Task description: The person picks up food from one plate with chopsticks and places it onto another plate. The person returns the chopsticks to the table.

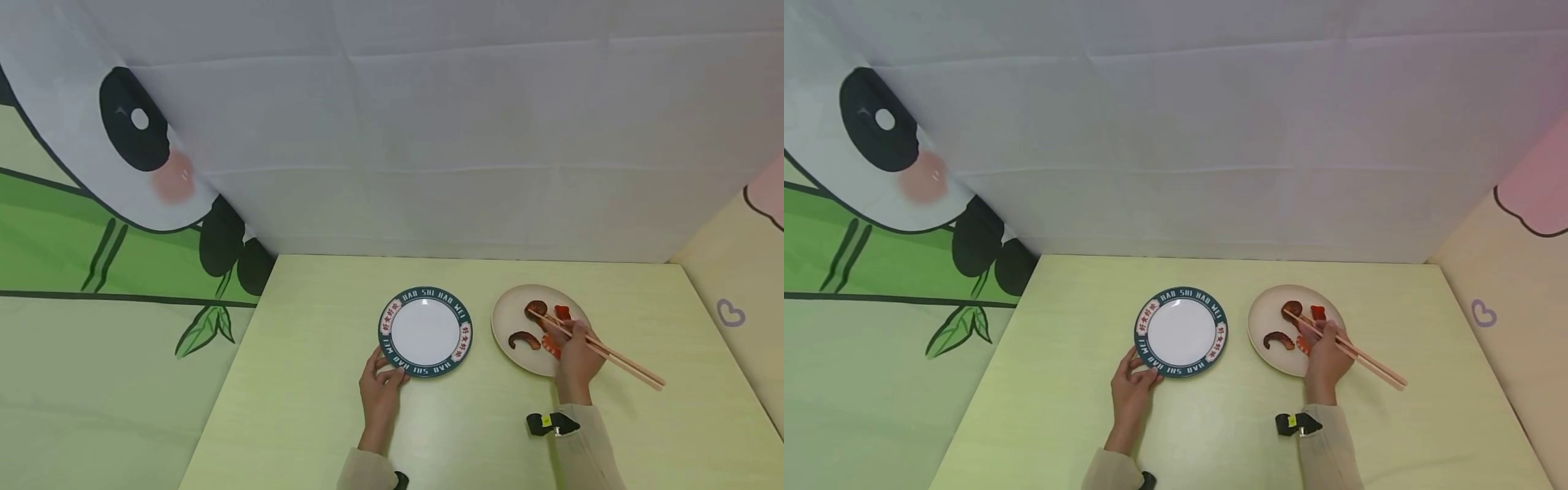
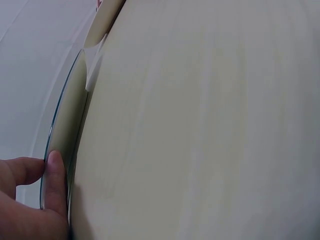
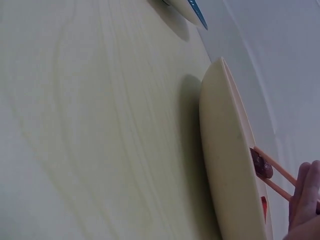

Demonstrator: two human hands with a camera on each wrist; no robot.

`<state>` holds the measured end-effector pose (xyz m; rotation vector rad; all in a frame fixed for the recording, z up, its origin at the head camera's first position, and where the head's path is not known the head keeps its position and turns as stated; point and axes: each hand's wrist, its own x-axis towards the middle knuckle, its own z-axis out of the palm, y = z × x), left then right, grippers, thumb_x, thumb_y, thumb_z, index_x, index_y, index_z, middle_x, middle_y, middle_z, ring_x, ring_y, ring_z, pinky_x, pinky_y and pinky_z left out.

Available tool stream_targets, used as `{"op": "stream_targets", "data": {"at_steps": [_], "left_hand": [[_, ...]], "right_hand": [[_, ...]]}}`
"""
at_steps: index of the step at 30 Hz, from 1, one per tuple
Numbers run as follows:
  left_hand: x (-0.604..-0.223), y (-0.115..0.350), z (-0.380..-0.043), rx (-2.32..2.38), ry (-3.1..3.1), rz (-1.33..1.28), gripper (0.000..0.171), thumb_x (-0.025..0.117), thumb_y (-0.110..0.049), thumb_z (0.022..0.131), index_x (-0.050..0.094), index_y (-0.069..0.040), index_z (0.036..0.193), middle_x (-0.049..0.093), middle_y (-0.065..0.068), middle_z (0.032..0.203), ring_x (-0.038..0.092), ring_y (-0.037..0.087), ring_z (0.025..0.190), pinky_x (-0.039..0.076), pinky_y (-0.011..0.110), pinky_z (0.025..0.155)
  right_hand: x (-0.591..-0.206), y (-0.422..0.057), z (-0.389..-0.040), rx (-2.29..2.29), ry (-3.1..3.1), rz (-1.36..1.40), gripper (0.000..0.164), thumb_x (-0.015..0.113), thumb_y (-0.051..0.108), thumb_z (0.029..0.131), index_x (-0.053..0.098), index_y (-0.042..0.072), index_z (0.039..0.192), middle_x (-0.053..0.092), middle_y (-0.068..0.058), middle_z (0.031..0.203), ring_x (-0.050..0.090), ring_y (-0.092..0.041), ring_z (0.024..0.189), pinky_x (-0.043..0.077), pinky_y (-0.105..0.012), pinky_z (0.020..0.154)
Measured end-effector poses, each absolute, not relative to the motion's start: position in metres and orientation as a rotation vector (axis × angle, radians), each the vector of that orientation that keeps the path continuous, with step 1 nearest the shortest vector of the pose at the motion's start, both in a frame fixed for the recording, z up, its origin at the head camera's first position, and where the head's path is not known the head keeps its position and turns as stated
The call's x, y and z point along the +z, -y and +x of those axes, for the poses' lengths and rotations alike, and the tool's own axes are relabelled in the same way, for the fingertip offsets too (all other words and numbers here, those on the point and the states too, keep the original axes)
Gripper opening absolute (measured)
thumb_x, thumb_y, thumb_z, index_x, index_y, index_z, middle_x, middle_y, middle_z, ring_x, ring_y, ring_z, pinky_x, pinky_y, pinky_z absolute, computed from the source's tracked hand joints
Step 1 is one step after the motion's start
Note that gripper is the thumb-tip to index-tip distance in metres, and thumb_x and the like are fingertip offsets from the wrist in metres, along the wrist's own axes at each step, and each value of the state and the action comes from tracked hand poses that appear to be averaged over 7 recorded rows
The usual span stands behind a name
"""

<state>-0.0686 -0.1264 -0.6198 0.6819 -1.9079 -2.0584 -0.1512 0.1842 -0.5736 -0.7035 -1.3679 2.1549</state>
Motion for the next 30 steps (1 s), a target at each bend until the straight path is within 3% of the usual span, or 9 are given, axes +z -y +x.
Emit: {"op": "stream_targets", "data": {"at_steps": [7, 12, 18, 24, 30], "left_hand": [[-0.6178, 0.125, -0.0679, -2.056, 1.909, 0.663, 0.071, 0.069, 0.016, 0.089, 0.048, 0.0, 0.155, 0.058, 0.021, 0.123, 0.068, 0.017, 0.084, 0.068, 0.03, 0.073], [-0.6189, 0.1257, -0.0689, -2.056, 1.923, 0.681, 0.072, 0.069, 0.016, 0.089, 0.047, -0.001, 0.156, 0.059, 0.021, 0.122, 0.069, 0.02, 0.087, 0.068, 0.029, 0.074], [-0.6208, 0.1282, -0.069, -2.047, 1.914, 0.685, 0.073, 0.069, 0.017, 0.088, 0.047, 0.001, 0.155, 0.058, 0.02, 0.121, 0.071, 0.025, 0.088, 0.068, 0.03, 0.074], [-0.62, 0.1278, -0.0686, -2.061, 1.907, 0.697, 0.071, 0.068, 0.017, 0.089, 0.048, -0.002, 0.155, 0.058, 0.019, 0.121, 0.07, 0.02, 0.087, 0.068, 0.029, 0.074], [-0.6201, 0.1261, -0.0685, -2.066, 1.893, 0.687, 0.071, 0.068, 0.017, 0.089, 0.048, -0.001, 0.155, 0.058, 0.021, 0.121, 0.07, 0.022, 0.087, 0.068, 0.029, 0.073]], "right_hand": [[-0.5758, -0.1859, -0.1549, 2.115, 1.366, -0.722, 0.03, 0.054, 0.01, 0.109, 0.064, -0.018, 0.11, 0.074, -0.002, 0.088, 0.076, -0.006, 0.072, 0.065, -0.018, 0.069], [-0.5783, -0.1858, -0.1569, 2.086, 1.373, -0.707, 0.032, 0.054, 0.009, 0.109, 0.064, -0.021, 0.114, 0.073, -0.004, 0.088, 0.076, -0.006, 0.073, 0.064, -0.017, 0.07], [-0.5795, -0.1831, -0.1573, 2.089, 1.364, -0.678, 0.028, 0.056, 0.008, 0.109, 0.067, -0.018, 0.107, 0.075, -0.002, 0.085, 0.076, -0.005, 0.071, 0.064, -0.016, 0.07], [-0.5786, -0.1828, -0.157, 2.098, 1.347, -0.716, 0.025, 0.057, 0.009, 0.108, 0.071, -0.008, 0.097, 0.073, -0.002, 0.084, 0.077, -0.005, 0.071, 0.064, -0.016, 0.069], [-0.5792, -0.185, -0.156, 2.072, 1.373, -0.717, 0.031, 0.055, 0.009, 0.109, 0.067, -0.02, 0.107, 0.073, -0.003, 0.084, 0.076, -0.004, 0.072, 0.064, -0.017, 0.071]]}}
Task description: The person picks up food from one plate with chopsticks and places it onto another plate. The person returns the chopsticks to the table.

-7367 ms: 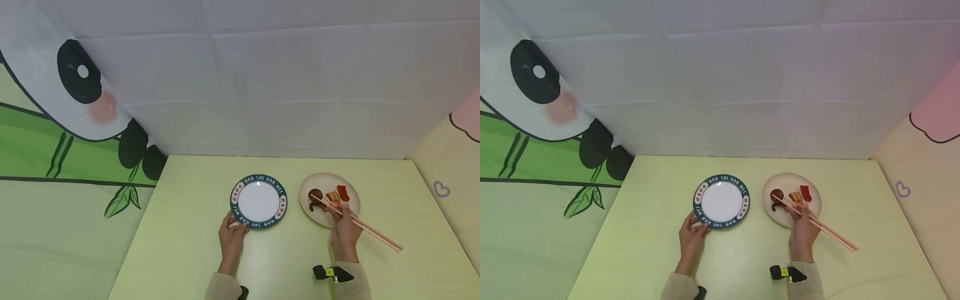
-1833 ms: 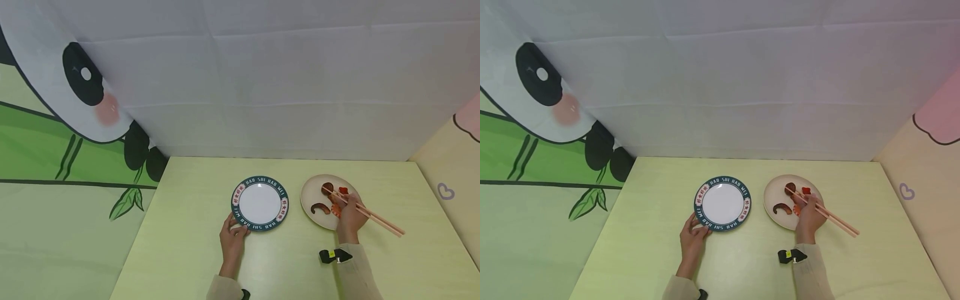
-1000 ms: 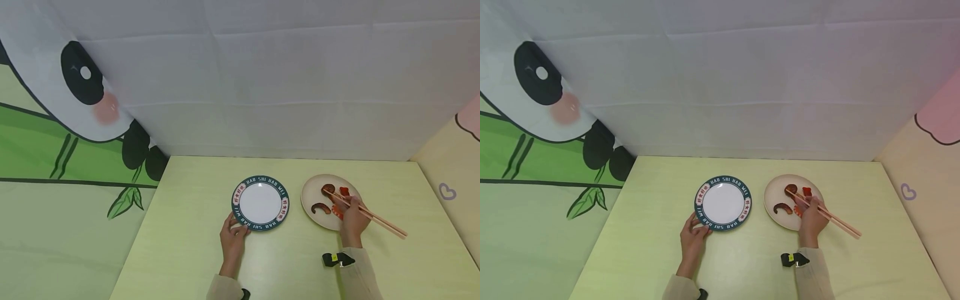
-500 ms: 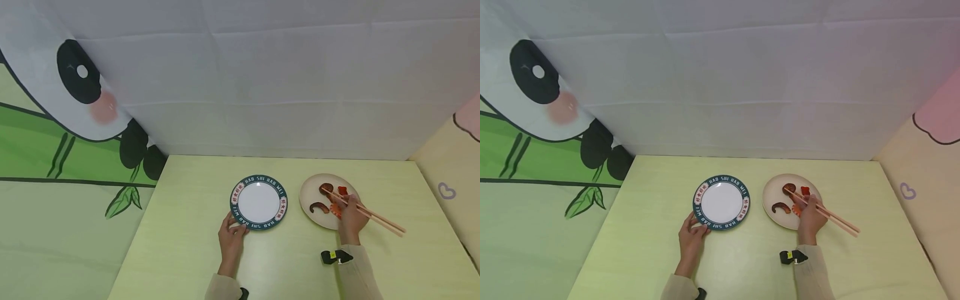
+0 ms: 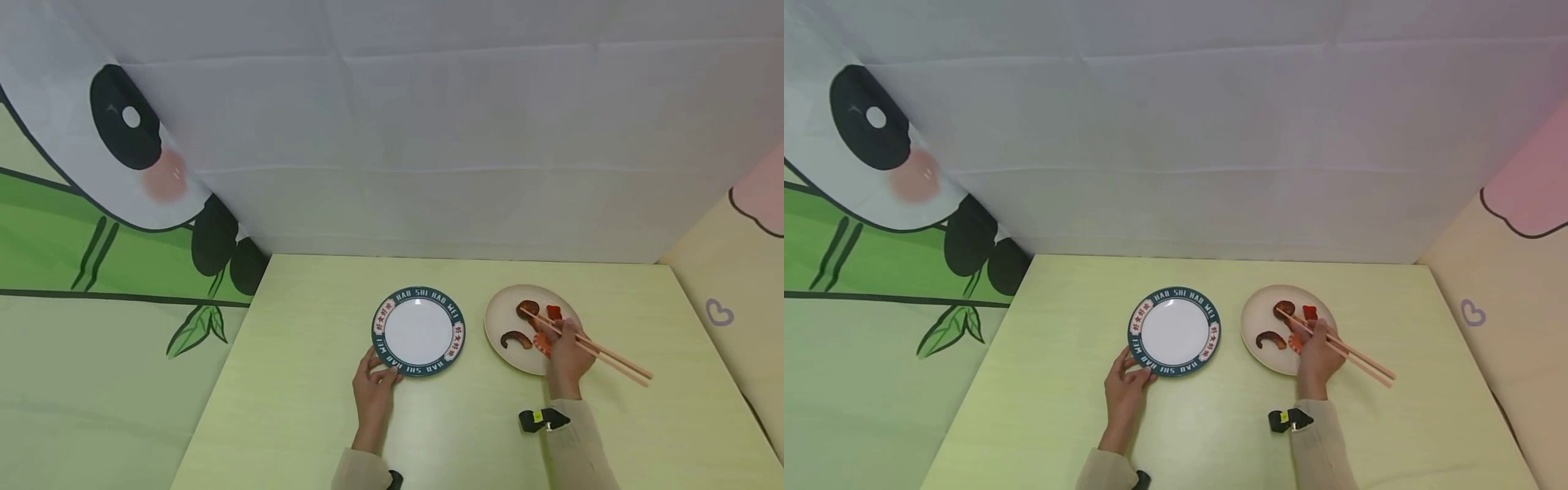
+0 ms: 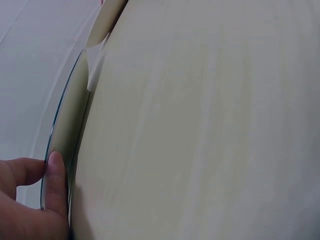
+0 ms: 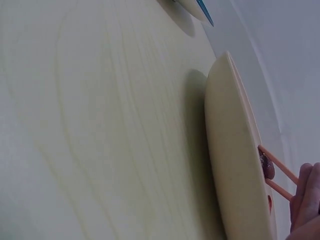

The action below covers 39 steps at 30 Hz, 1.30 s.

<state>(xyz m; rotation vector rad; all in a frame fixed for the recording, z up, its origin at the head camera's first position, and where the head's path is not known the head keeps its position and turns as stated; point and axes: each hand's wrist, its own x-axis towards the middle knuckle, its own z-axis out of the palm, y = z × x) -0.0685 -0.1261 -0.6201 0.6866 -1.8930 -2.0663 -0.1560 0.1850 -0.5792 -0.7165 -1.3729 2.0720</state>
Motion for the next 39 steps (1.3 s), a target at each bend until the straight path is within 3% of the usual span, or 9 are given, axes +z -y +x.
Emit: {"op": "stream_targets", "data": {"at_steps": [4, 14, 22, 27, 34, 39], "left_hand": [[-0.62, 0.126, -0.068, -2.066, 1.891, 0.689, 0.072, 0.068, 0.017, 0.088, 0.048, 0.0, 0.155, 0.058, 0.019, 0.121, 0.07, 0.022, 0.087, 0.068, 0.029, 0.073], [-0.622, 0.127, -0.068, -2.069, 1.897, 0.685, 0.072, 0.069, 0.017, 0.088, 0.048, 0.0, 0.155, 0.058, 0.02, 0.122, 0.07, 0.025, 0.089, 0.068, 0.03, 0.074], [-0.623, 0.126, -0.069, -2.06, 1.91, 0.701, 0.071, 0.069, 0.016, 0.089, 0.048, 0.0, 0.155, 0.057, 0.02, 0.122, 0.07, 0.026, 0.091, 0.068, 0.029, 0.074], [-0.622, 0.126, -0.067, -2.064, 1.911, 0.68, 0.073, 0.068, 0.018, 0.087, 0.047, 0.001, 0.155, 0.056, 0.021, 0.122, 0.071, 0.029, 0.091, 0.068, 0.03, 0.075], [-0.622, 0.126, -0.068, -2.073, 1.9, 0.647, 0.072, 0.068, 0.018, 0.088, 0.047, 0.001, 0.155, 0.056, 0.021, 0.123, 0.068, 0.017, 0.084, 0.068, 0.029, 0.074], [-0.622, 0.127, -0.069, -2.074, 1.907, 0.661, 0.072, 0.067, 0.018, 0.089, 0.047, 0.0, 0.155, 0.056, 0.02, 0.123, 0.068, 0.017, 0.085, 0.068, 0.029, 0.075]], "right_hand": [[-0.58, -0.183, -0.155, 2.037, 1.43, -0.728, 0.035, 0.054, 0.011, 0.11, 0.065, -0.021, 0.116, 0.072, -0.004, 0.089, 0.075, -0.002, 0.073, 0.064, -0.015, 0.072], [-0.581, -0.183, -0.155, 2.004, 1.461, -0.747, 0.035, 0.054, 0.012, 0.11, 0.065, -0.02, 0.117, 0.072, -0.004, 0.092, 0.074, 0.002, 0.072, 0.062, -0.013, 0.074], [-0.573, -0.184, -0.151, 2.1, 1.396, -0.76, 0.028, 0.056, 0.01, 0.109, 0.07, -0.014, 0.108, 0.072, -0.001, 0.087, 0.075, -0.002, 0.073, 0.063, -0.016, 0.073], [-0.574, -0.188, -0.151, 2.162, 1.388, -0.822, 0.023, 0.057, 0.011, 0.108, 0.071, -0.008, 0.107, 0.072, -0.004, 0.096, 0.076, -0.004, 0.075, 0.064, -0.017, 0.073], [-0.576, -0.195, -0.148, 2.175, 1.38, -0.853, 0.028, 0.053, 0.015, 0.11, 0.069, -0.009, 0.114, 0.069, -0.001, 0.096, 0.076, -0.003, 0.073, 0.064, -0.016, 0.073], [-0.573, -0.196, -0.143, 2.195, 1.345, -0.826, 0.027, 0.053, 0.013, 0.11, 0.069, -0.009, 0.112, 0.07, -0.002, 0.095, 0.076, -0.006, 0.072, 0.065, -0.018, 0.071]]}}
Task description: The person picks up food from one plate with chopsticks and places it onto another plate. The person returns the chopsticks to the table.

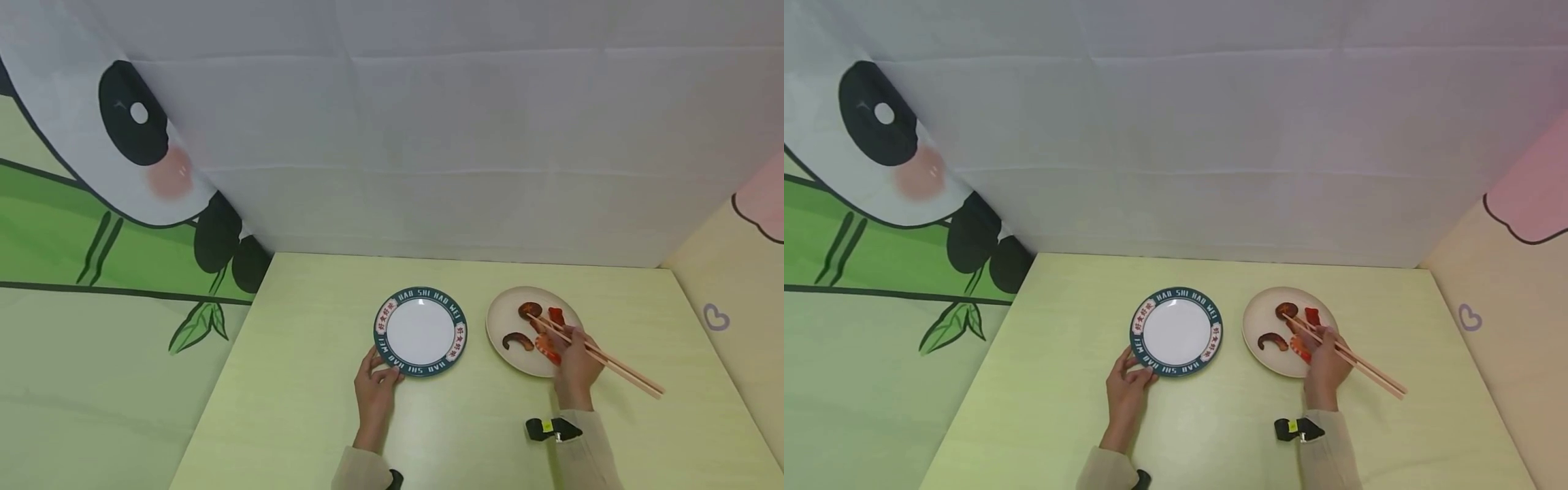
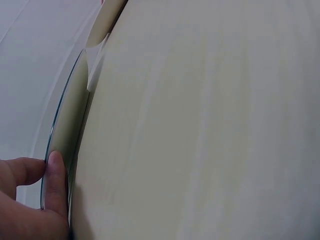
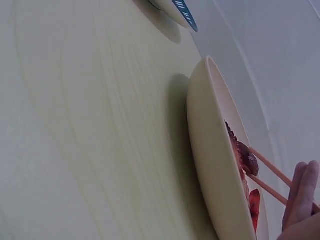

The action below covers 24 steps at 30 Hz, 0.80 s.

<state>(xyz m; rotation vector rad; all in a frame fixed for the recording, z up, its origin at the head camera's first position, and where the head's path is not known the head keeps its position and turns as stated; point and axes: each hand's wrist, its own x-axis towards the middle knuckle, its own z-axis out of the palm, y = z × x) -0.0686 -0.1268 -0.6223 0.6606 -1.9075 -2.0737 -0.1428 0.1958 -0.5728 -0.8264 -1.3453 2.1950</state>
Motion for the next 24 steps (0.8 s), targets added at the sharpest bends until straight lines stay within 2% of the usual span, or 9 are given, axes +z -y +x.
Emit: {"op": "stream_targets", "data": {"at_steps": [7, 16, 24], "left_hand": [[-0.621, 0.127, -0.069, -2.071, 1.913, 0.667, 0.072, 0.067, 0.018, 0.089, 0.047, 0.0, 0.155, 0.056, 0.021, 0.123, 0.07, 0.025, 0.089, 0.068, 0.03, 0.075], [-0.619, 0.128, -0.067, -2.081, 1.907, 0.673, 0.074, 0.069, 0.017, 0.088, 0.047, -0.001, 0.156, 0.056, 0.02, 0.123, 0.07, 0.027, 0.091, 0.068, 0.03, 0.077], [-0.622, 0.128, -0.067, -2.062, 1.924, 0.668, 0.072, 0.068, 0.017, 0.088, 0.047, 0.0, 0.155, 0.056, 0.02, 0.122, 0.07, 0.026, 0.091, 0.068, 0.03, 0.076]], "right_hand": [[-0.569, -0.199, -0.136, 2.219, 1.287, -0.821, 0.028, 0.056, 0.014, 0.109, 0.068, -0.011, 0.113, 0.071, -0.004, 0.095, 0.077, -0.008, 0.073, 0.065, -0.019, 0.072], [-0.559, -0.198, -0.123, 2.266, 1.223, -0.722, 0.025, 0.056, 0.01, 0.108, 0.075, -0.005, 0.102, 0.074, -0.005, 0.091, 0.078, -0.012, 0.072, 0.065, -0.021, 0.072], [-0.556, -0.196, -0.118, 2.295, 1.215, -0.682, 0.027, 0.057, 0.013, 0.108, 0.076, -0.002, 0.096, 0.073, -0.006, 0.087, 0.078, -0.013, 0.069, 0.066, -0.022, 0.071]]}}
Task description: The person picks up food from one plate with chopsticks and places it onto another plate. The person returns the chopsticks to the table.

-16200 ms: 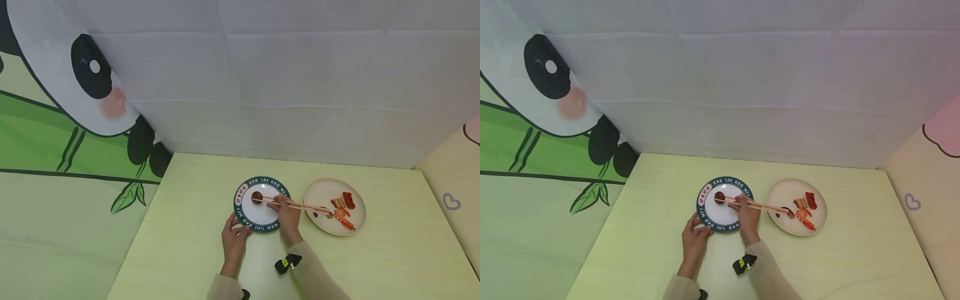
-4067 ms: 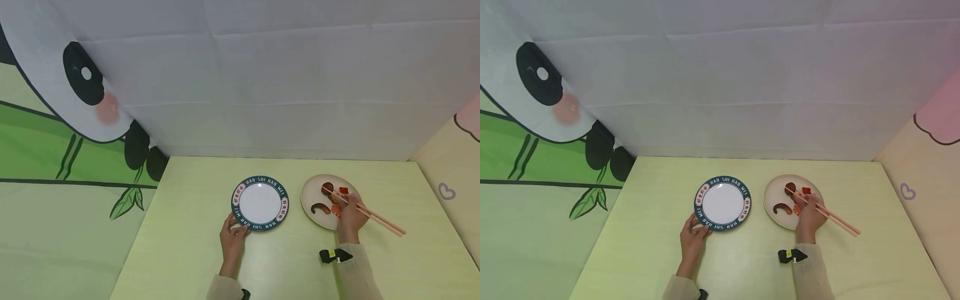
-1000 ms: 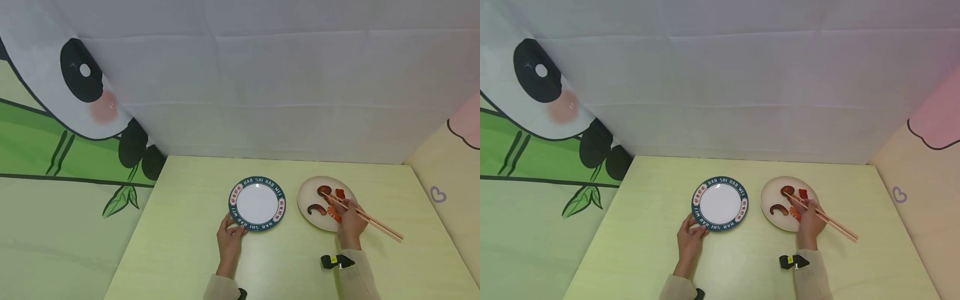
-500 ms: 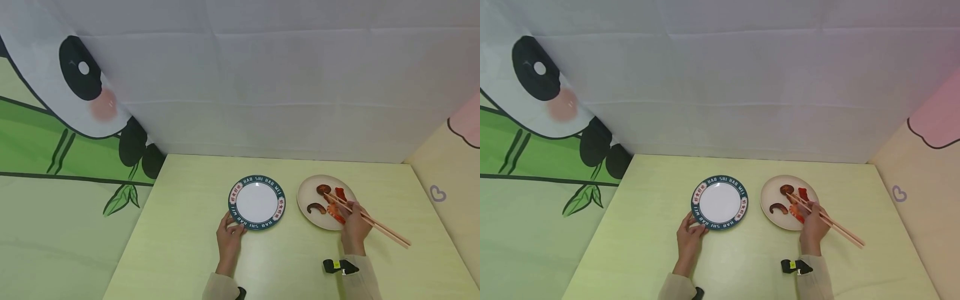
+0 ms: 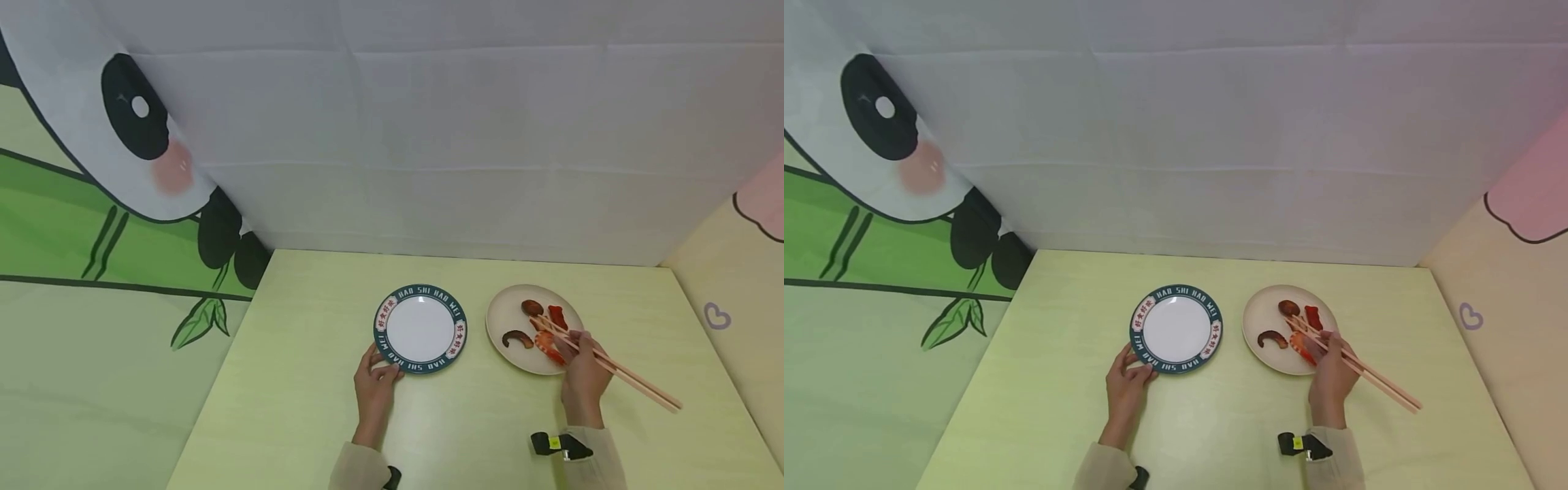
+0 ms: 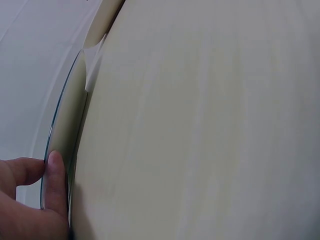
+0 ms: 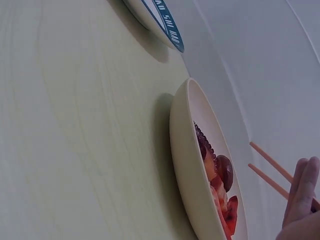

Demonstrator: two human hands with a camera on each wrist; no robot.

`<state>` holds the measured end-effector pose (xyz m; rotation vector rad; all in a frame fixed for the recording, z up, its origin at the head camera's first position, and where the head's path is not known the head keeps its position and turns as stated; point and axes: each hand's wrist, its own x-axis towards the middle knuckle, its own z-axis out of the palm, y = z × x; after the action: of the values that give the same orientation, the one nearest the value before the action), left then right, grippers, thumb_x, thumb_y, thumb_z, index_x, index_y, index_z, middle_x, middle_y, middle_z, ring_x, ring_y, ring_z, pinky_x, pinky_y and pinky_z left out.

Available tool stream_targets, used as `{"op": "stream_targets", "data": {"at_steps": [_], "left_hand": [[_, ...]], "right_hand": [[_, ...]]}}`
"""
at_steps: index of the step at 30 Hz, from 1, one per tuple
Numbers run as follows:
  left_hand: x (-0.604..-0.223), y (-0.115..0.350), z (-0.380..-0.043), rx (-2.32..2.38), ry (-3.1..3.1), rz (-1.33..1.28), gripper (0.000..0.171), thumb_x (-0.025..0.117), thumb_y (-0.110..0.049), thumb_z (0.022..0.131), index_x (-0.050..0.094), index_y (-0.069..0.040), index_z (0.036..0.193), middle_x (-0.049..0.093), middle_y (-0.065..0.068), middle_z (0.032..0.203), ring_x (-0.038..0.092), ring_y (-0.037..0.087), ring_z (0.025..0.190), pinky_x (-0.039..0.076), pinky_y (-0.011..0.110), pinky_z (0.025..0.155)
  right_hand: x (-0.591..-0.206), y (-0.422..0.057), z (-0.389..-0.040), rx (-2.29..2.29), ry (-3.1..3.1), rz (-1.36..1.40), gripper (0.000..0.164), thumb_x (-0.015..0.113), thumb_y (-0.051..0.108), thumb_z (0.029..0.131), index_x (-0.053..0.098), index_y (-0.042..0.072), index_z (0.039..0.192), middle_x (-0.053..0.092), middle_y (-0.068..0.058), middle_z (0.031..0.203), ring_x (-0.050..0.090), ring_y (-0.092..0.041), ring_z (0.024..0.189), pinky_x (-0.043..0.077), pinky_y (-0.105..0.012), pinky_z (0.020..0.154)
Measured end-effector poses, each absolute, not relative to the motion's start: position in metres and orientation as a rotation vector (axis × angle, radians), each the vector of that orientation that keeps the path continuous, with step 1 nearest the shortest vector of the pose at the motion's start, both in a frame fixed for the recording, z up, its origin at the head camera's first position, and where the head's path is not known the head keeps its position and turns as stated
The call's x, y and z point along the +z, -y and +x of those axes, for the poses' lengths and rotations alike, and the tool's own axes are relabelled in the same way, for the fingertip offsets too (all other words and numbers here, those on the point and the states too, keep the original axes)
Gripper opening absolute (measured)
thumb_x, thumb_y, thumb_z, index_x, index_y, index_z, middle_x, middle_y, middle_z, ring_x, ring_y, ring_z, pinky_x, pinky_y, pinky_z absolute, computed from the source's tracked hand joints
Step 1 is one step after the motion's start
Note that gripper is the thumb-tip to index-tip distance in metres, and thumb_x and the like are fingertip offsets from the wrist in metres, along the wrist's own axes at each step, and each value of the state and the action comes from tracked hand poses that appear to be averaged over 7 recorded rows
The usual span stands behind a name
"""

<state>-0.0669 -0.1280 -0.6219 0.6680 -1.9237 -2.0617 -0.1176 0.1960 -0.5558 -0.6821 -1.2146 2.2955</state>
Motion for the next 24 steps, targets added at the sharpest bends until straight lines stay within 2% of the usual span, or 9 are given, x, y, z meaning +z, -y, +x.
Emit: {"op": "stream_targets", "data": {"at_steps": [9, 24], "left_hand": [[-0.618, 0.128, -0.068, -2.072, 1.933, 0.675, 0.074, 0.068, 0.018, 0.088, 0.046, -0.001, 0.156, 0.057, 0.019, 0.122, 0.071, 0.028, 0.092, 0.068, 0.03, 0.077], [-0.615, 0.127, -0.066, -2.078, 1.91, 0.67, 0.072, 0.068, 0.017, 0.088, 0.047, 0.001, 0.155, 0.057, 0.022, 0.123, 0.067, 0.017, 0.084, 0.068, 0.029, 0.074]], "right_hand": [[-0.552, -0.189, -0.111, 2.332, 1.217, -0.646, 0.028, 0.054, 0.007, 0.109, 0.075, 0.003, 0.09, 0.074, -0.008, 0.086, 0.078, -0.015, 0.069, 0.067, -0.023, 0.07], [-0.547, -0.184, -0.103, 2.354, 1.261, -0.628, 0.03, 0.053, 0.012, 0.11, 0.075, 0.003, 0.092, 0.072, -0.006, 0.088, 0.077, -0.014, 0.07, 0.067, -0.024, 0.074]]}}
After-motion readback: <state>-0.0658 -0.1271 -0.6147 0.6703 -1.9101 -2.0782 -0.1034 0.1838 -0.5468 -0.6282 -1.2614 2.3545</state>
